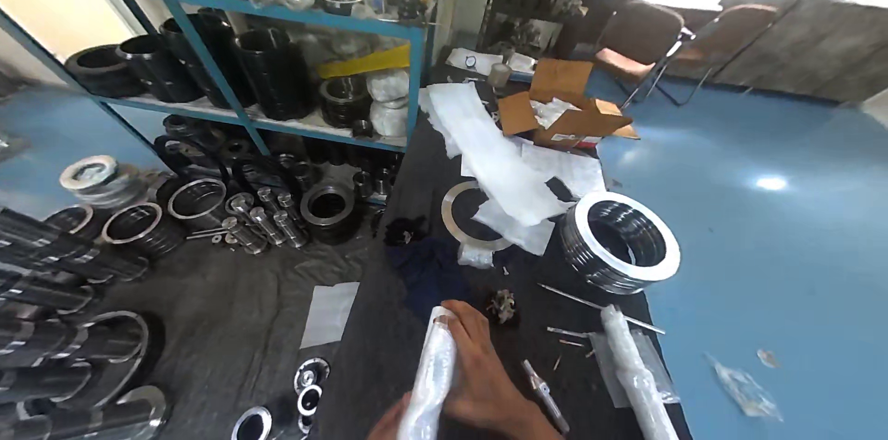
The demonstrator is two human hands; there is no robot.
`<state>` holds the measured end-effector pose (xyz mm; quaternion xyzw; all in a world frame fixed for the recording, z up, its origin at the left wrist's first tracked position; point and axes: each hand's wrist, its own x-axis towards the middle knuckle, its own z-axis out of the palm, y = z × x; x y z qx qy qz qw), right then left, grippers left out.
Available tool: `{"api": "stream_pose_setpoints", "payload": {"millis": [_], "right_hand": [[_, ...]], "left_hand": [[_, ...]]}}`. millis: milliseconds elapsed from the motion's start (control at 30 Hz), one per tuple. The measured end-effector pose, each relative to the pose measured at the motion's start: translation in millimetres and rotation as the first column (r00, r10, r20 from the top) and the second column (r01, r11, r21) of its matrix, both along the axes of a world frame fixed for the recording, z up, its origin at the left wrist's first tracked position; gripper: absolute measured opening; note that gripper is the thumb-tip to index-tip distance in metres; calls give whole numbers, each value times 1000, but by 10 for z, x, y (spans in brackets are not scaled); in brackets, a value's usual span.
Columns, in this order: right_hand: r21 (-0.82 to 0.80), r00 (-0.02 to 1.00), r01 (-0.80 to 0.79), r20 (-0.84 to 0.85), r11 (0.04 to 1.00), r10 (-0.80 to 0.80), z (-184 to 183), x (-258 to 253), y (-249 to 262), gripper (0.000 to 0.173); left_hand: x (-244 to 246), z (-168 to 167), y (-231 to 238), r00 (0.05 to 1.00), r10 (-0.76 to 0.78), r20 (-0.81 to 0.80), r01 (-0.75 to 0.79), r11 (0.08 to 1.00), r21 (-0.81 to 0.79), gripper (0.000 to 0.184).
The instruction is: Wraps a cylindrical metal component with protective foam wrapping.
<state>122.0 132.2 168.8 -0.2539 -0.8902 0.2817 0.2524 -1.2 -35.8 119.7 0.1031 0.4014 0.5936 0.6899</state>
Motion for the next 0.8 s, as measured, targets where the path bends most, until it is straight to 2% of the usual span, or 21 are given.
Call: {"api": "stream_pose_setpoints", "payload": {"millis": [33,67,133,167,233,333,400,500,600,700,800], "right_hand": [[-8,999,21,28,1000,-20,33,19,-16,88],[-18,997,49,66,999,-48,69,38,-49,88],[11,981,103,164,995,-104,153,30,-84,86],[27,966,118,227,993,-121,214,9,-92,85],[36,916,118,381,992,-122,376,-44,-96,84],[-56,769,107,638,993,-47,593,-170,-41,86],[-132,675,100,737,986,30,646,-255,-18,87],[-163,582,62,808,985,97,638,-352,-54,86],[-176,501,45,856,983,130,535,-387,-64,87],[-207,508,51,848,977,153,384,-361,-72,90],[-211,577,90,808,973,122,290,-227,-126,110]], "left_hand": [[-113,221,13,964,10,-266,-6,1000,16,27],[-203,396,35,883,18,-469,0,999,38,22],[-334,649,107,732,-44,-680,58,998,-2,21],[-366,721,141,706,-111,-699,91,994,-66,21],[-371,753,205,758,-206,-619,125,977,-173,24],[-318,777,324,869,-184,-459,107,976,-189,44],[-295,756,424,804,-271,-529,184,960,-211,48],[-381,622,571,619,-486,-617,335,874,-351,53],[-364,453,647,633,-537,-558,374,843,-386,57],[-286,254,700,619,-520,-589,316,851,-420,59],[-257,52,654,663,-405,-629,223,910,-351,54]]}}
